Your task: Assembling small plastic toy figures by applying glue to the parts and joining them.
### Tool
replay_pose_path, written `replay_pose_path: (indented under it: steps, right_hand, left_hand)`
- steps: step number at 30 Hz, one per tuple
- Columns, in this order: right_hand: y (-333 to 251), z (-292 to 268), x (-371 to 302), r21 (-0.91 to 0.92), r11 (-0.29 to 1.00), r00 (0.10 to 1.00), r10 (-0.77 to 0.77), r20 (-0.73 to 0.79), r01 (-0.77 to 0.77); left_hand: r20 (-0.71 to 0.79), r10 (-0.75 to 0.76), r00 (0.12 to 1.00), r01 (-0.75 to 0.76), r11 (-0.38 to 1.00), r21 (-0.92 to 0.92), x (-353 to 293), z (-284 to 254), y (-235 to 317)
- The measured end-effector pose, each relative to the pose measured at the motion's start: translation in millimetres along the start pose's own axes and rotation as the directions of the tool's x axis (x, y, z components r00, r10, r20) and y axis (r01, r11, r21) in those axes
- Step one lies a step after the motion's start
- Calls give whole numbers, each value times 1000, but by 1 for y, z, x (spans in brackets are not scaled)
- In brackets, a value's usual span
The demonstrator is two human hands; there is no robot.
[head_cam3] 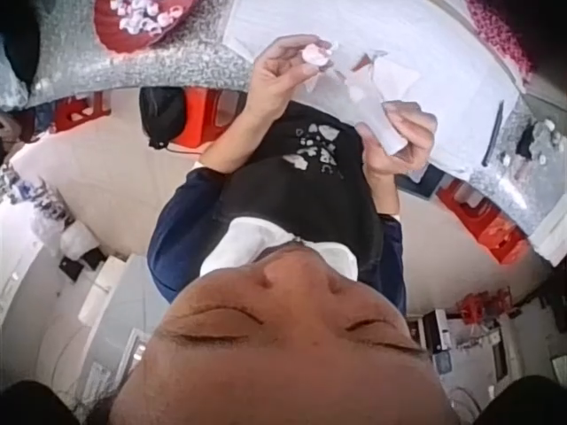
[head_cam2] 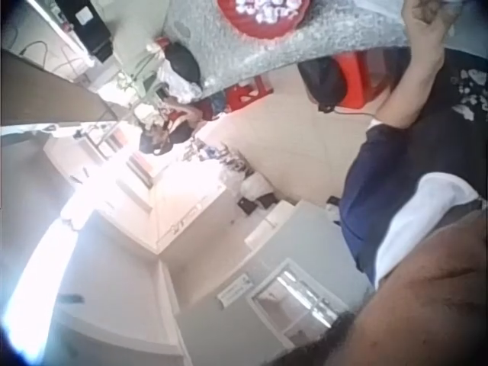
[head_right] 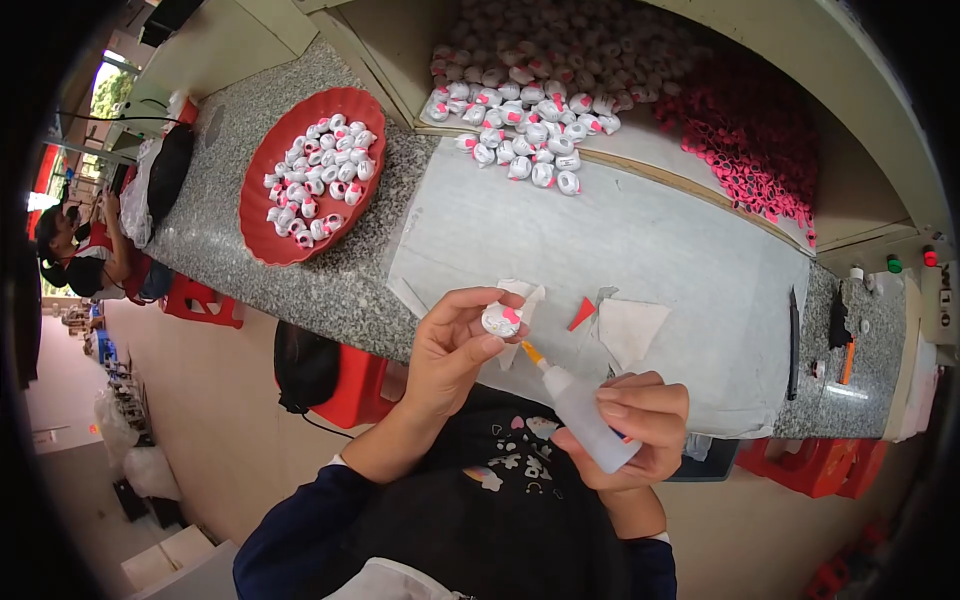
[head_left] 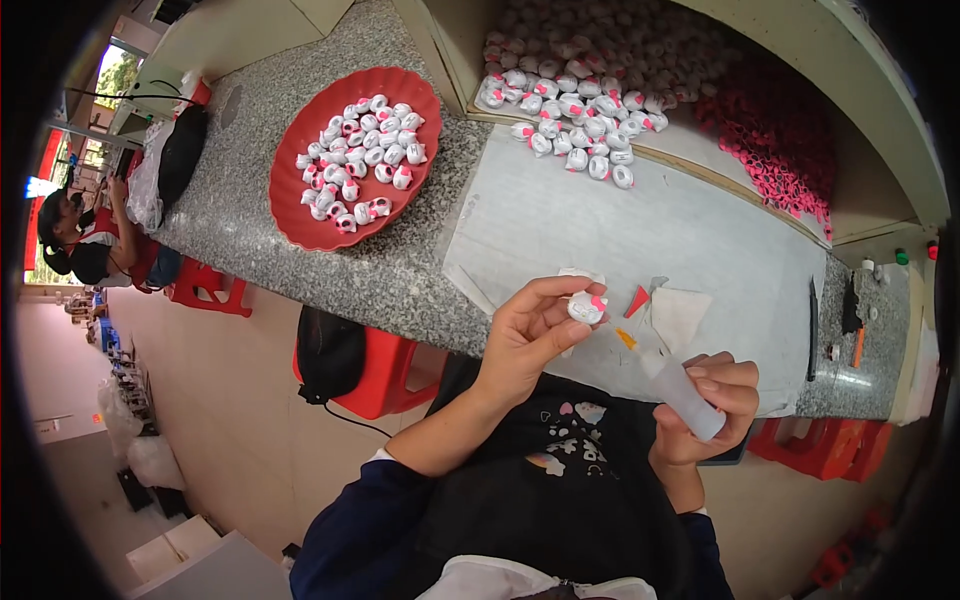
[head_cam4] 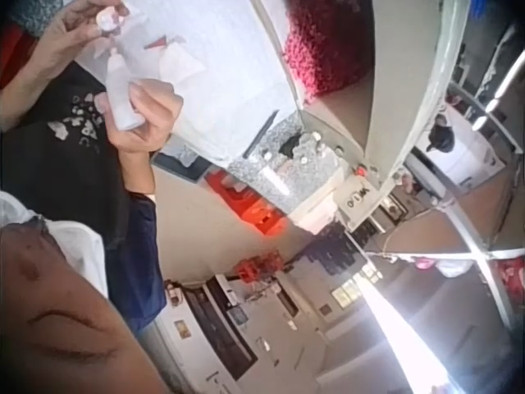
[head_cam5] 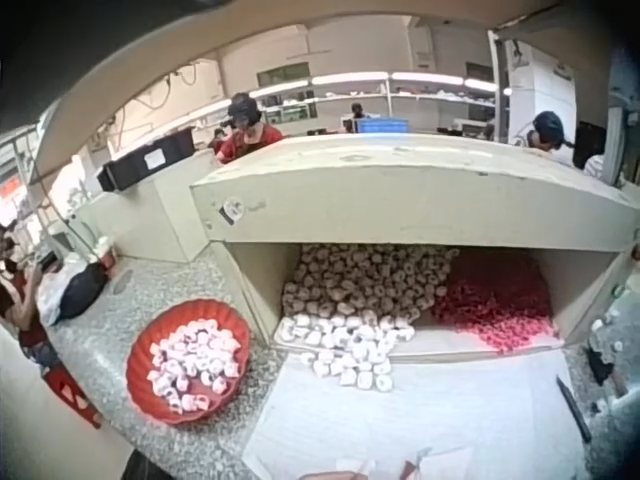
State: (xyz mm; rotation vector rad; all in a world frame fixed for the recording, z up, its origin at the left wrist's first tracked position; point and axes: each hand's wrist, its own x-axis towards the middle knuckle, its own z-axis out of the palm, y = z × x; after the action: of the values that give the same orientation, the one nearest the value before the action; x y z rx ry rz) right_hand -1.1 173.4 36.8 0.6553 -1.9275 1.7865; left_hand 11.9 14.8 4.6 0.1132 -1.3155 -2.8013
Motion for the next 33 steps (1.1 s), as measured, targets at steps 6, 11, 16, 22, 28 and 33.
replay_pose_path:
  steps: [6,11,16,22,28,33]
  right_hand:
    - [-4,1,1,-23,999,993,-40,108,42]
    - [-2,2,1,-9,998,992,-57,113,58]
    - [1,-3,-2,33,998,986,-58,155,53]
    - [-1,-4,-2,22,999,985,-40,166,37]
    - [1,0,1,-5,996,991,-87,102,88]
    - [3,0,-1,-5,996,991,-85,101,86]
  left_hand:
    - [8,42,999,-42,999,19,0,0,0]
    - [20,23,1000,-24,1000,9,1,0,-1]
    - [25,25,999,-26,999,20,0,0,-2]
    - [4,29,1000,-29,999,38,0,0,-1]
    - [14,14,1000,-14,1000,23,-1,0,-1]
    - [17,3,1000,-3,1000,27,-1,2,0]
